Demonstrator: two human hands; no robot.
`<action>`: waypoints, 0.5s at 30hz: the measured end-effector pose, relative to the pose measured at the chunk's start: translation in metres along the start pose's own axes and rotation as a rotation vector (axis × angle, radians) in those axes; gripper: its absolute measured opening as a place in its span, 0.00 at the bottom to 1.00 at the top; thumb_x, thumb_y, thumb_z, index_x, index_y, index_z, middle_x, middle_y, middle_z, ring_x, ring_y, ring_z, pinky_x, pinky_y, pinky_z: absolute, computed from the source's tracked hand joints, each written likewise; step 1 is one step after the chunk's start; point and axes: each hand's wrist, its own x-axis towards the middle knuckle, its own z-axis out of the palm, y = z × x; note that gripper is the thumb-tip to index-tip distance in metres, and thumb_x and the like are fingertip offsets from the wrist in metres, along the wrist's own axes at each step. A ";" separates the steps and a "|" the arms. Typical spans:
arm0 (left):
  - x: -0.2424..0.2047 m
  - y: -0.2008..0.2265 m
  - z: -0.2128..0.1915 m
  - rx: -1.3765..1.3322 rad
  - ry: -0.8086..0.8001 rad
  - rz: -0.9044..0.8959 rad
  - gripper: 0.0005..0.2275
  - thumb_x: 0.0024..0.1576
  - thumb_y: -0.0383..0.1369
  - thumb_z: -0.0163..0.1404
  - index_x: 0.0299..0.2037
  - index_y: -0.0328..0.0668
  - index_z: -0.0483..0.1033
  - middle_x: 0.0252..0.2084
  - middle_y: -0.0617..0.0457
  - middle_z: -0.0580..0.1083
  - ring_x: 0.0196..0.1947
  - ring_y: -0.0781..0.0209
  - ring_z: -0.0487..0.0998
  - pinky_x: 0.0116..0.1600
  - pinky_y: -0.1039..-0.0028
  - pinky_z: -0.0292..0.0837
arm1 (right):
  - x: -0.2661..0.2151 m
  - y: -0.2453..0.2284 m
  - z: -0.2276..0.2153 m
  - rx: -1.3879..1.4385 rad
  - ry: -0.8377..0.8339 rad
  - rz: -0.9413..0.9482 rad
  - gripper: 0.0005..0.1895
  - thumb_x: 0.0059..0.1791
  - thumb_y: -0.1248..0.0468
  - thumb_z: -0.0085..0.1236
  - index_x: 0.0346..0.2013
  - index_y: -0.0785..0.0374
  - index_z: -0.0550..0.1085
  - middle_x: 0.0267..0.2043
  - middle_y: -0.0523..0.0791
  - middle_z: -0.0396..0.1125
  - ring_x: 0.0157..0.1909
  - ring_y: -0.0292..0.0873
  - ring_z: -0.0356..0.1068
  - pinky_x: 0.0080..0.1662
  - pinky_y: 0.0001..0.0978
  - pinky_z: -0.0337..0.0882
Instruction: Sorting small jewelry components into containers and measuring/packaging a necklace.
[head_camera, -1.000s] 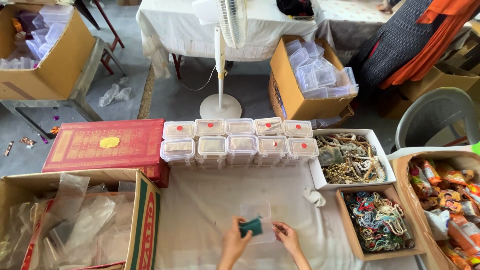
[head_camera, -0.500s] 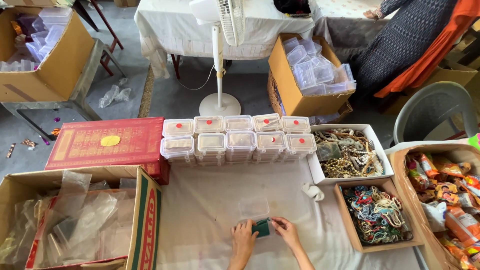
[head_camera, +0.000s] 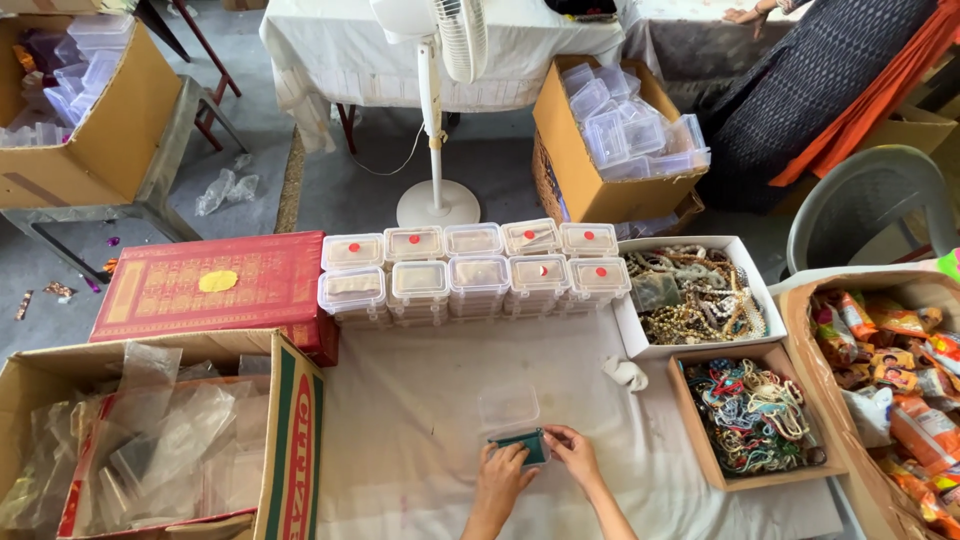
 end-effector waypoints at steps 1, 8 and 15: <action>0.002 0.000 -0.002 -0.001 0.000 0.003 0.17 0.51 0.39 0.63 0.46 0.38 0.81 0.49 0.52 0.78 0.49 0.57 0.77 0.61 0.55 0.59 | 0.001 -0.001 -0.001 0.001 0.002 -0.002 0.17 0.50 0.58 0.61 0.52 0.61 0.80 0.38 0.41 0.76 0.40 0.32 0.74 0.45 0.26 0.76; -0.004 -0.011 -0.013 -0.269 0.061 -0.240 0.13 0.51 0.34 0.62 0.46 0.45 0.81 0.48 0.52 0.80 0.49 0.53 0.79 0.57 0.57 0.64 | 0.045 0.065 -0.022 -0.055 -0.035 -0.090 0.16 0.51 0.58 0.63 0.51 0.59 0.80 0.38 0.38 0.74 0.37 0.30 0.70 0.39 0.23 0.73; -0.016 -0.046 -0.009 -0.674 0.193 -0.652 0.20 0.56 0.24 0.52 0.61 0.41 0.70 0.54 0.48 0.76 0.49 0.56 0.81 0.51 0.69 0.78 | 0.003 0.003 -0.002 -0.075 -0.031 -0.045 0.18 0.53 0.58 0.61 0.57 0.55 0.78 0.35 0.34 0.69 0.35 0.27 0.66 0.37 0.20 0.69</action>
